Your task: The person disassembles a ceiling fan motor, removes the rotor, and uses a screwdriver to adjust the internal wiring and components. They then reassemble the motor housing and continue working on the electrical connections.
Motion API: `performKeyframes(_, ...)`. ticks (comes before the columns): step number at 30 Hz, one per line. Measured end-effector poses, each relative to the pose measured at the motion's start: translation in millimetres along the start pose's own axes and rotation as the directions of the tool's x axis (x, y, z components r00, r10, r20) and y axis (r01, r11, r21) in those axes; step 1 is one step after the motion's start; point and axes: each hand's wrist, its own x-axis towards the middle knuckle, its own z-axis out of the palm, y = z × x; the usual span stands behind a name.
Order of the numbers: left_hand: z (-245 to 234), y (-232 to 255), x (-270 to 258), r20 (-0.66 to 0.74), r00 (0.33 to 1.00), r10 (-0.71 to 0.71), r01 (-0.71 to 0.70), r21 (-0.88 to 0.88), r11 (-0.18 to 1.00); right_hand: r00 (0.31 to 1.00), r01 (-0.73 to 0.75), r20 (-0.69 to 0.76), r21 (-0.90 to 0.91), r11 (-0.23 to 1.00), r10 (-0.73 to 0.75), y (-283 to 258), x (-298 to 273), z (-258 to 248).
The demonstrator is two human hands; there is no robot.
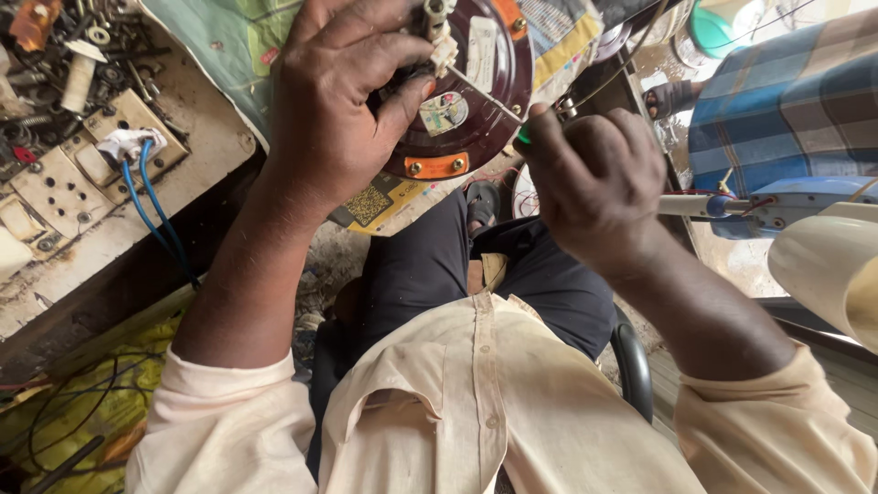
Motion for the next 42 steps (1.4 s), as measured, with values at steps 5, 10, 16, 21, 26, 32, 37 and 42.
performKeyframes(5,6.7,3.8,-5.8,-0.032,0.999,0.004,0.000,0.121,0.993,0.982,-0.166,-0.045,0.228,0.959,0.181,-12.8,5.4,-0.7)
performKeyframes(10,8.6,4.9,-4.0,0.003,1.000,-0.023,0.022,0.155,0.988,0.854,-0.319,-0.006,0.785,0.531,0.521,-19.2,-4.4,6.3)
performKeyframes(16,2.3,13.1,1.8,-0.002,0.998,-0.065,0.065,0.069,0.996,0.662,-0.440,0.249,0.893,0.098,0.707,-28.6,-16.9,20.9)
performKeyframes(21,-0.2,15.9,7.0,0.008,0.999,-0.045,0.044,0.094,0.995,0.696,-0.645,0.321,0.672,0.364,0.642,-24.0,-17.0,9.2)
performKeyframes(26,-0.2,15.5,7.3,0.019,0.997,-0.074,0.072,0.085,0.994,0.840,-0.479,0.093,0.588,0.651,0.534,-29.2,-2.0,-4.4)
performKeyframes(32,0.1,15.9,6.3,0.017,0.994,-0.107,0.106,0.040,0.994,0.883,-0.419,0.037,0.511,0.751,0.468,-32.6,2.4,-12.6)
performKeyframes(37,3.3,15.6,3.8,0.000,0.996,-0.087,0.087,0.070,0.994,0.931,-0.299,-0.096,0.352,0.887,0.352,-33.6,-7.4,0.2)
performKeyframes(42,4.8,12.2,-0.4,0.004,0.996,-0.092,0.091,0.070,0.993,0.797,-0.508,0.201,0.732,0.454,0.569,-23.1,-19.3,14.9)
